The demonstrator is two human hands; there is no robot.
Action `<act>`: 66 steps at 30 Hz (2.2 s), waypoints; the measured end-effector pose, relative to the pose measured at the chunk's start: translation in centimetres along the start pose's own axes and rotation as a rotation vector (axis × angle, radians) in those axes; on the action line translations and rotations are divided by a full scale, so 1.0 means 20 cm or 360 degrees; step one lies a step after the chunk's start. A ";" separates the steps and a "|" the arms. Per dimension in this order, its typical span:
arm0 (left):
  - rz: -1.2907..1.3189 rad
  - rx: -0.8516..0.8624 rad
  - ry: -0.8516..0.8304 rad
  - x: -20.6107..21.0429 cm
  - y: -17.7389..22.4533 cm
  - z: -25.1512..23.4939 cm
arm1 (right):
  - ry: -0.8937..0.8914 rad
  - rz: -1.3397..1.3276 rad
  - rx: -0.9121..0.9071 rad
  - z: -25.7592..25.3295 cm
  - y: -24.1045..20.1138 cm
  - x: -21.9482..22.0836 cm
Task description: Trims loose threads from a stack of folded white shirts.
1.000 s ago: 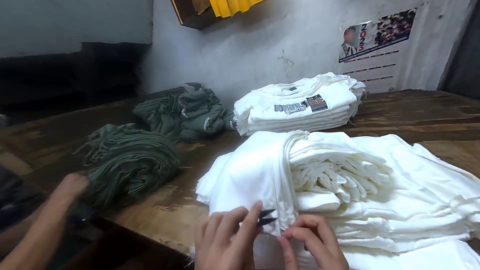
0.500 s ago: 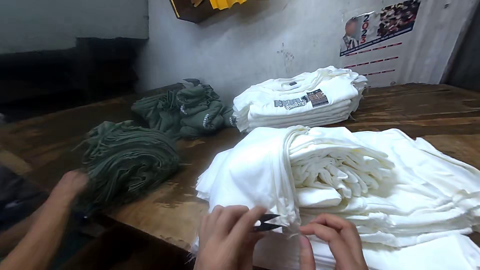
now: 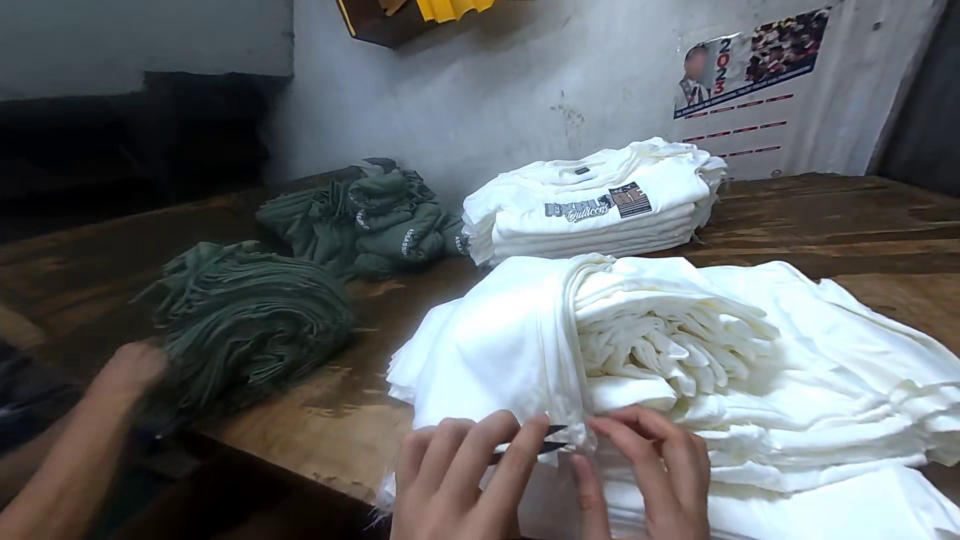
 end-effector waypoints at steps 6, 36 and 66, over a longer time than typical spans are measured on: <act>-0.0004 0.0064 -0.0017 -0.01 -0.01 0.00 | 0.0143 0.0065 -0.0001 0.02 0.00 -0.02; 0.1238 -0.0509 -0.0468 0.09 -0.28 -0.13 | 0.0062 -0.0967 0.0297 -0.11 -0.04 0.17; 0.0012 0.0425 0.0360 -0.06 -0.09 0.09 | -0.0056 -0.0074 0.0081 0.10 -0.13 0.01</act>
Point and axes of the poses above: each hand's wrist, its own z-axis away from the middle knuckle, its own x-axis out of the palm, y = z × x, the point moved 5 cm from there along -z, towards the middle knuckle, and after that the axes turned 15 degrees about -x, right-handed, at the moved point
